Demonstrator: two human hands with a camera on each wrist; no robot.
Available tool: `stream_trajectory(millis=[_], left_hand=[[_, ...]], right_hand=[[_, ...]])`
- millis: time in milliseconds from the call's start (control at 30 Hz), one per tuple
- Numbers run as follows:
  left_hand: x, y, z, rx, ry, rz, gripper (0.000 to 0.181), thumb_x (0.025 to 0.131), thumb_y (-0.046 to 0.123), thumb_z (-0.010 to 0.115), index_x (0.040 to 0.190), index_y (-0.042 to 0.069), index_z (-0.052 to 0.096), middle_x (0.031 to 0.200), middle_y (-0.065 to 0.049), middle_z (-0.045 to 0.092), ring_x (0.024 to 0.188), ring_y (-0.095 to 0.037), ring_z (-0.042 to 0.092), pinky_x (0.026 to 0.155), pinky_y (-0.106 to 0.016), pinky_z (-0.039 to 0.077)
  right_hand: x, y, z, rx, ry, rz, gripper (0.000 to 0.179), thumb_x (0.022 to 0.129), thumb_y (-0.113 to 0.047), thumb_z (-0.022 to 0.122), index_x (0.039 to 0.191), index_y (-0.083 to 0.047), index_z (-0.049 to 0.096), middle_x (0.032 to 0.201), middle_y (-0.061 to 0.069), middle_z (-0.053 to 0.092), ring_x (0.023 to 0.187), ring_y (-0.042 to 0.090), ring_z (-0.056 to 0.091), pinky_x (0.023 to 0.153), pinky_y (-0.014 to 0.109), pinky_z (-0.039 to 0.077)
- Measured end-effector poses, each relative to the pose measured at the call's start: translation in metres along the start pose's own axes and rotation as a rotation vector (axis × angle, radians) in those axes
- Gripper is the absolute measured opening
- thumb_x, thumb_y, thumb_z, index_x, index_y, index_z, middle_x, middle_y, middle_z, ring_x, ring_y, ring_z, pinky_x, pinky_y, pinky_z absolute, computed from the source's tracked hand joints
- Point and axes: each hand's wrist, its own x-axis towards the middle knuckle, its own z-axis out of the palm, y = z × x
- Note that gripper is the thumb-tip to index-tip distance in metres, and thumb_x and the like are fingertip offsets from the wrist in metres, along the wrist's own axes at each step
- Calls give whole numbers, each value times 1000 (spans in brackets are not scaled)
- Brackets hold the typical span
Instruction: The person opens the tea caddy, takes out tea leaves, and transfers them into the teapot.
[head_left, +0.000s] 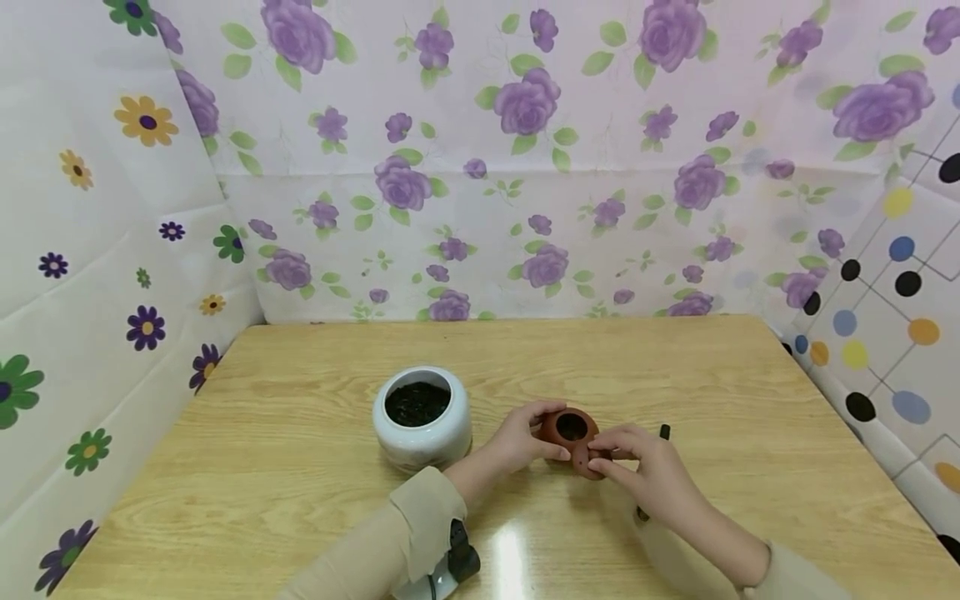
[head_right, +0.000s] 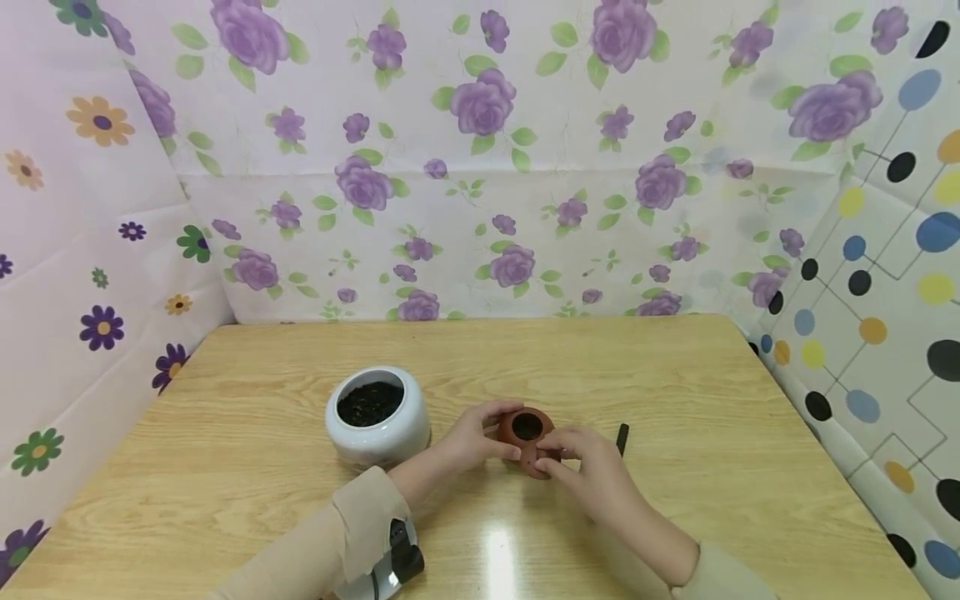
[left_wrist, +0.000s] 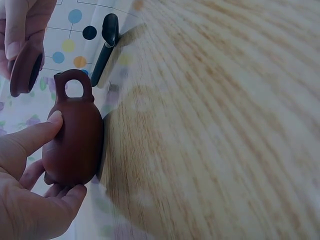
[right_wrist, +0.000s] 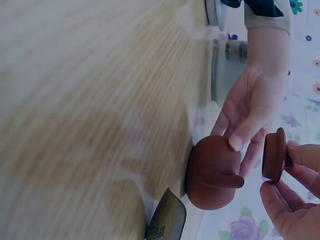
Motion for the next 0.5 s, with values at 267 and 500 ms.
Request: stream_trajectory(millis=[267,500], left_hand=[[-2,3,2,-16,-8,-24,65,77,1,77,136,7,51,138,-9,52,130,-30,46,102,-42,45],[-2,2,-1,-9,-1,-42,66,76,0,77,136,9,51,137,-6,53,128,-28,48,100,-39,46]], right_hand=[[16,11,5,-39,13,33,16,80,-5,74,95,-9,73,97,5,67,87,24,65,73,33,58],[31,17,12,-55,36,27,15,81,-6,73,96,-6,72,97,8,66,88,24,65,74,34,58]])
